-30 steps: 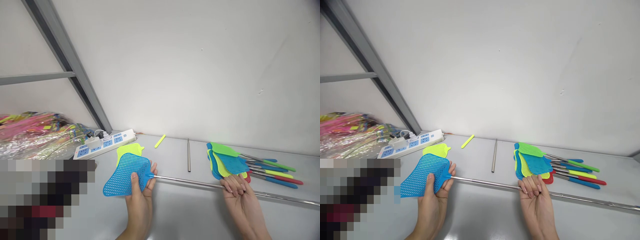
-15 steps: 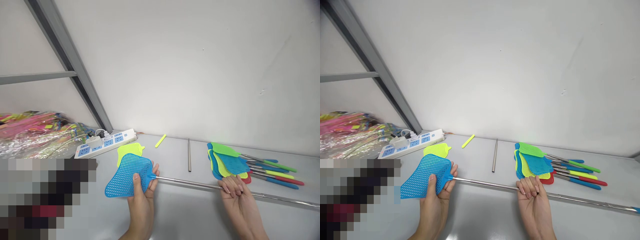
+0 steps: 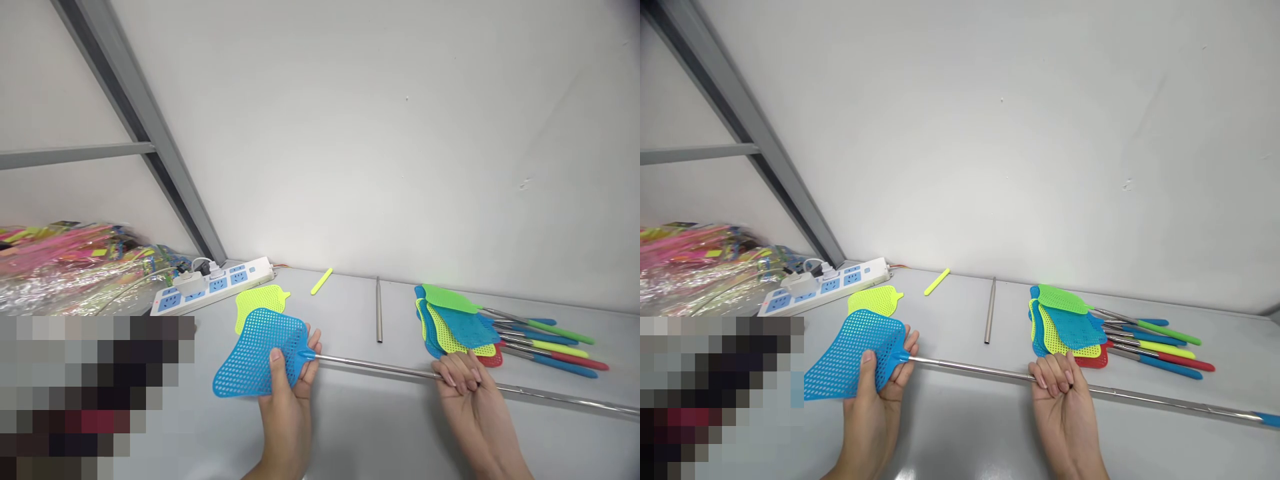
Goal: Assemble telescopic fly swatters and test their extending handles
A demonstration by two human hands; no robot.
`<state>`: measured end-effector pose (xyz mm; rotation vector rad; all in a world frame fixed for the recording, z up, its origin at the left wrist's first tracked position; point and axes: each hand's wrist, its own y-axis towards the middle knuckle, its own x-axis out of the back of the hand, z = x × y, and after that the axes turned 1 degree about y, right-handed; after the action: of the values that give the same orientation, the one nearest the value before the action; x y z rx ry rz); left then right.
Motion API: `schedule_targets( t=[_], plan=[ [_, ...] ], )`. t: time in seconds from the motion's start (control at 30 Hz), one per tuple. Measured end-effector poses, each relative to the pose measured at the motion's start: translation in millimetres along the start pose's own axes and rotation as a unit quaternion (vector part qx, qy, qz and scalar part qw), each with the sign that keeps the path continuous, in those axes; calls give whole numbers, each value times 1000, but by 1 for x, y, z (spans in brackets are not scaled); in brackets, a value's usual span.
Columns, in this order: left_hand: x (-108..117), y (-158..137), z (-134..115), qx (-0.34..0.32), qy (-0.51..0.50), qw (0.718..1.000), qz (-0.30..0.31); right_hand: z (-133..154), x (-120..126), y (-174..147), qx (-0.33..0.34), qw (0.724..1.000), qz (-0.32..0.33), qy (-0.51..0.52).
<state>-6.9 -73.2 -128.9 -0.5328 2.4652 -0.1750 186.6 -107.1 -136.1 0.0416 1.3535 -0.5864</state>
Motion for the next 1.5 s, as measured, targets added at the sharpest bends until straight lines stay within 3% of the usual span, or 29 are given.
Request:
schedule_targets(
  t=[1.5],
  plan=[
    [0,-13,12,46,-10,999,12,-10,8,0,-15,1000,-6,17]
  ],
)
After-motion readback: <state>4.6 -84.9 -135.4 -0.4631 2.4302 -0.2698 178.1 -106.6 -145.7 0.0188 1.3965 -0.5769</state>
